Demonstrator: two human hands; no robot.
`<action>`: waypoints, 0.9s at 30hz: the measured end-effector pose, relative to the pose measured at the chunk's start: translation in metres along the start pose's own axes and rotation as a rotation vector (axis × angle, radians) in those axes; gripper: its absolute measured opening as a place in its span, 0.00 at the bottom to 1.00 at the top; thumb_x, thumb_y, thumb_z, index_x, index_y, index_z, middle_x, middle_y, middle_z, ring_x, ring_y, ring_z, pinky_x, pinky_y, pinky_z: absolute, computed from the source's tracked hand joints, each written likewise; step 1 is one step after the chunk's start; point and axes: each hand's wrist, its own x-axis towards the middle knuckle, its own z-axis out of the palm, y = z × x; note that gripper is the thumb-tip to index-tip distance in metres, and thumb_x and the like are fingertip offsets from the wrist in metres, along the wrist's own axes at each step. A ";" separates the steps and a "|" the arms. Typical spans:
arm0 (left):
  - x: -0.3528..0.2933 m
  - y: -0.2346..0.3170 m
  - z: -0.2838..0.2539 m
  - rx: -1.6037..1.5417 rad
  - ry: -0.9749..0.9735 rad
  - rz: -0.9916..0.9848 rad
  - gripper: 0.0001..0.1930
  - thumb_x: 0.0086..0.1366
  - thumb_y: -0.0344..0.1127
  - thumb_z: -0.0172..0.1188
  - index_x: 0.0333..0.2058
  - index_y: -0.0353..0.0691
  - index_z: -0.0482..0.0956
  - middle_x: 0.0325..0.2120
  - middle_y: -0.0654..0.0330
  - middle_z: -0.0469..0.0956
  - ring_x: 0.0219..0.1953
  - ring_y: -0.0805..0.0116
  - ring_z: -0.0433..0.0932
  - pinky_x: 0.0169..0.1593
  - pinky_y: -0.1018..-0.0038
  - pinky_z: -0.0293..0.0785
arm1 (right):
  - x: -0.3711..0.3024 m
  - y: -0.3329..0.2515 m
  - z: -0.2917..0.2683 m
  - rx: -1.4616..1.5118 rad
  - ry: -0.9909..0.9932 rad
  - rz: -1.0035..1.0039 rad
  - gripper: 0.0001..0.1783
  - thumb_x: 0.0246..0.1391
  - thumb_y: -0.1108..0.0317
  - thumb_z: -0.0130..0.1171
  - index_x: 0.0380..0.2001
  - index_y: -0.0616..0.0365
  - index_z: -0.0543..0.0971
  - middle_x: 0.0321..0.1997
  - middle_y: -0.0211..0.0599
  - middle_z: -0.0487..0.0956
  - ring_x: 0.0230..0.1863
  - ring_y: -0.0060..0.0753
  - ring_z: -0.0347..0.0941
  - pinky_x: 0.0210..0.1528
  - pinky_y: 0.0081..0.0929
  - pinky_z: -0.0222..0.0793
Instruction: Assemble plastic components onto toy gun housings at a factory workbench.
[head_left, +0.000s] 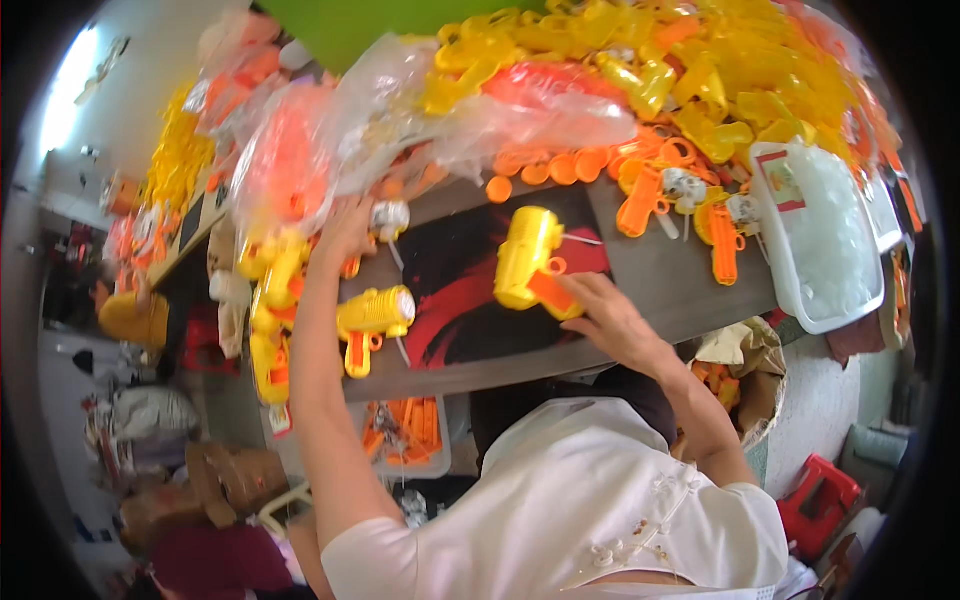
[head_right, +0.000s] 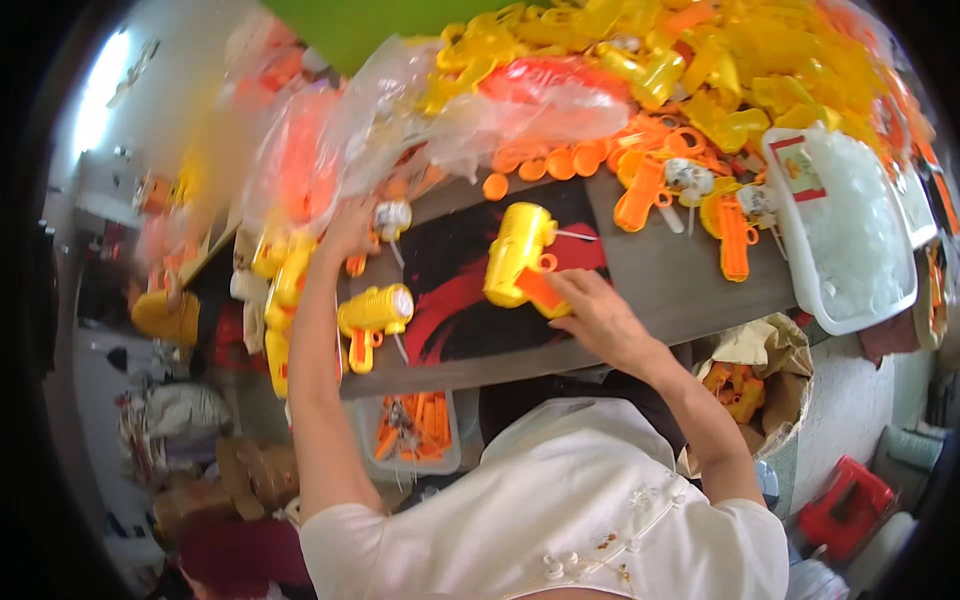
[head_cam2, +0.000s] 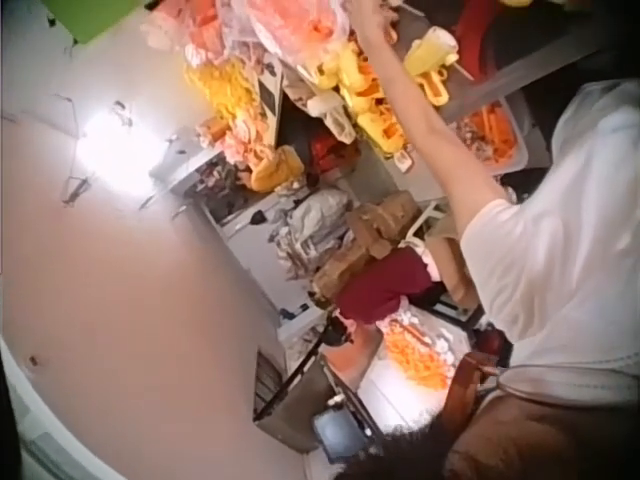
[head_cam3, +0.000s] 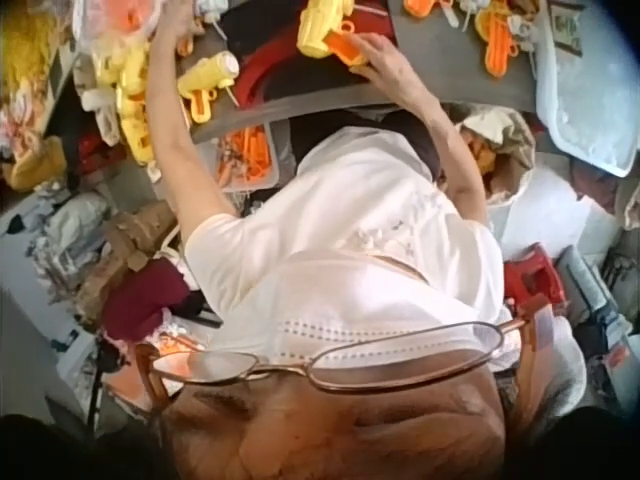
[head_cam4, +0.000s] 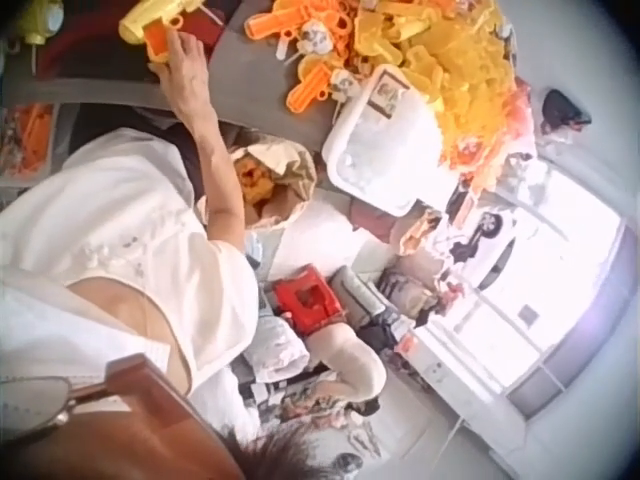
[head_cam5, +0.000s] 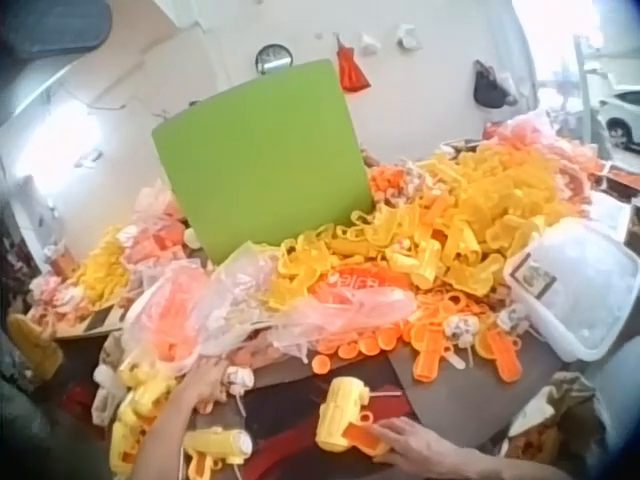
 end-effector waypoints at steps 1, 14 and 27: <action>-0.003 -0.004 0.004 -0.006 0.059 0.007 0.51 0.34 0.36 0.74 0.60 0.36 0.60 0.54 0.46 0.67 0.59 0.46 0.63 0.62 0.61 0.62 | 0.006 0.003 0.010 -0.006 0.013 -0.035 0.35 0.47 0.72 0.64 0.60 0.58 0.66 0.54 0.48 0.69 0.55 0.52 0.66 0.57 0.38 0.64; -0.045 0.047 -0.069 -0.329 0.247 0.091 0.43 0.40 0.39 0.71 0.56 0.35 0.63 0.50 0.43 0.68 0.54 0.44 0.67 0.59 0.60 0.65 | 0.105 -0.043 0.063 -0.088 -0.193 -0.278 0.33 0.55 0.58 0.59 0.58 0.65 0.64 0.52 0.49 0.73 0.53 0.51 0.68 0.53 0.42 0.66; -0.055 0.217 -0.054 -0.354 0.200 0.440 0.46 0.39 0.42 0.73 0.57 0.32 0.63 0.48 0.49 0.67 0.51 0.50 0.66 0.56 0.61 0.65 | 0.133 0.106 -0.217 -0.011 0.768 0.248 0.13 0.54 0.62 0.59 0.36 0.62 0.80 0.29 0.36 0.80 0.31 0.30 0.77 0.37 0.26 0.72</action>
